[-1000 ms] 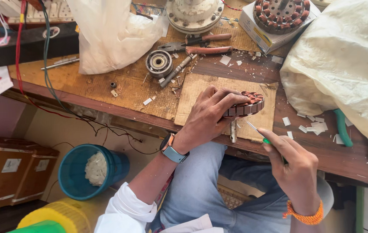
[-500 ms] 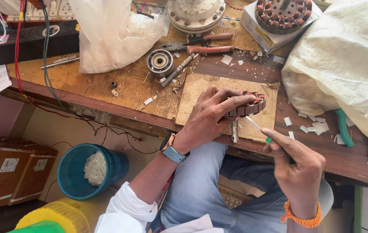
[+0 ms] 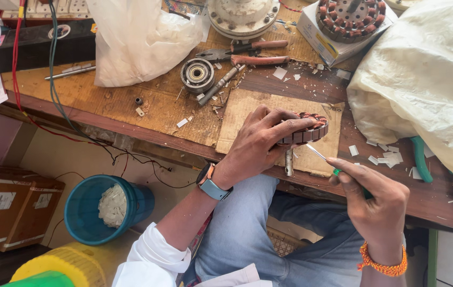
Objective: The person inserts small white insulating pieces into the slots of a circular copper-wound stator and uses a green screwdriver to press them in. The person rotates the stator to access different slots and repeats the insertion process throughout the clip.
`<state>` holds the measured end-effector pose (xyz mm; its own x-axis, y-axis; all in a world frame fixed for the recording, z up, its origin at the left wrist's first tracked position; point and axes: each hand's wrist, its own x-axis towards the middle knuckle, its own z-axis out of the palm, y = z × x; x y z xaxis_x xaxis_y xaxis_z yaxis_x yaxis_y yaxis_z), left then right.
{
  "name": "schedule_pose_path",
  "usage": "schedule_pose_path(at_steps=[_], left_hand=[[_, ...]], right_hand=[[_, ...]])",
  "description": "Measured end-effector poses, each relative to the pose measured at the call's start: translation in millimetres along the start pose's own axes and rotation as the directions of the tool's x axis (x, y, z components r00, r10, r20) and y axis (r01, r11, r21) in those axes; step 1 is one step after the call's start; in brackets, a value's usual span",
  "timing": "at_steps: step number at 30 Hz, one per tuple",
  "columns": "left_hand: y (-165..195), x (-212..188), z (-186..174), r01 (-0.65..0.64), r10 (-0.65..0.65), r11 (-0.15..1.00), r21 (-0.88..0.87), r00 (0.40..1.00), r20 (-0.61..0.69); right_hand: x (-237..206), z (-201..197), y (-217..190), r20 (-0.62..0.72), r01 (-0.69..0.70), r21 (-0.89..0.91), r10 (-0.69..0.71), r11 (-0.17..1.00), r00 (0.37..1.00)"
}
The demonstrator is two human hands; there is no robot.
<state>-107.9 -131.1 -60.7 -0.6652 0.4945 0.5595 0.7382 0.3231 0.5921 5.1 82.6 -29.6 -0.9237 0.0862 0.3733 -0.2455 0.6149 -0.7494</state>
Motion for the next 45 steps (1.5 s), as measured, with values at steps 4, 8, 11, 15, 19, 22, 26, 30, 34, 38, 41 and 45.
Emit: schedule_pose_path(at_steps=[4, 8, 11, 15, 19, 22, 26, 30, 34, 38, 41, 45], left_hand=[[3.5, 1.5, -0.5, 0.006, -0.006, 1.0, -0.017, 1.0, 0.01], [8.4, 2.4, -0.7, 0.017, -0.017, 1.0, -0.002, 1.0, 0.01], [10.9, 4.3, 1.7, 0.013, -0.014, 1.0, 0.025, 1.0, 0.012], [9.6, 8.4, 6.2, 0.005, -0.005, 1.0, 0.029, 1.0, 0.0], [4.0, 11.0, 8.2, 0.006, -0.006, 0.999, 0.053, 1.0, -0.011], [0.8, 11.8, 9.0, 0.009, -0.008, 0.999, 0.042, 1.0, -0.011], [-1.6, 11.1, 7.1, 0.024, -0.024, 0.999, 0.03, 1.0, 0.001], [-1.0, 10.8, 4.9, 0.019, -0.018, 1.0, 0.018, 0.999, -0.029], [3.9, 13.1, 5.4, 0.045, -0.045, 0.998, 0.049, 0.999, -0.014], [9.8, 17.4, 8.6, 0.04, -0.041, 0.994, 0.102, 0.999, 0.009], [12.1, 19.5, 12.0, 0.058, -0.058, 0.995, 0.085, 0.998, -0.005], [11.7, 19.9, 15.9, 0.071, -0.07, 0.995, 0.07, 0.997, -0.02]], right_hand=[[9.8, -4.7, -0.5, 0.062, -0.004, -0.051, 0.007, 0.999, 0.998], [18.3, -11.5, -4.0, 0.126, -0.045, -0.061, 0.053, 0.997, 0.991], [19.9, -10.6, -5.6, 0.182, -0.153, -0.062, 0.162, 0.986, 0.97], [14.6, -1.6, -7.1, 0.157, -0.073, 0.021, 0.069, 0.997, 0.985], [4.8, -0.9, -7.3, 0.084, -0.267, 0.164, 0.256, 0.95, 0.963], [3.2, 7.4, -2.7, 0.037, -0.303, 0.262, 0.304, 0.916, 0.952], [2.9, 16.8, -1.5, -0.002, -0.281, 0.255, 0.291, 0.925, 0.957], [5.9, 20.8, -6.2, 0.016, -0.329, 0.24, 0.335, 0.913, 0.942], [3.0, 20.8, -9.8, 0.019, -0.402, 0.292, 0.415, 0.868, 0.91], [0.0, 23.0, -3.2, 0.011, -0.367, 0.456, 0.408, 0.811, 0.913], [-3.1, 28.3, 2.5, 0.003, -0.382, 0.523, 0.446, 0.762, 0.895], [-1.4, 24.5, 7.0, 0.023, -0.407, 0.493, 0.456, 0.769, 0.89]])
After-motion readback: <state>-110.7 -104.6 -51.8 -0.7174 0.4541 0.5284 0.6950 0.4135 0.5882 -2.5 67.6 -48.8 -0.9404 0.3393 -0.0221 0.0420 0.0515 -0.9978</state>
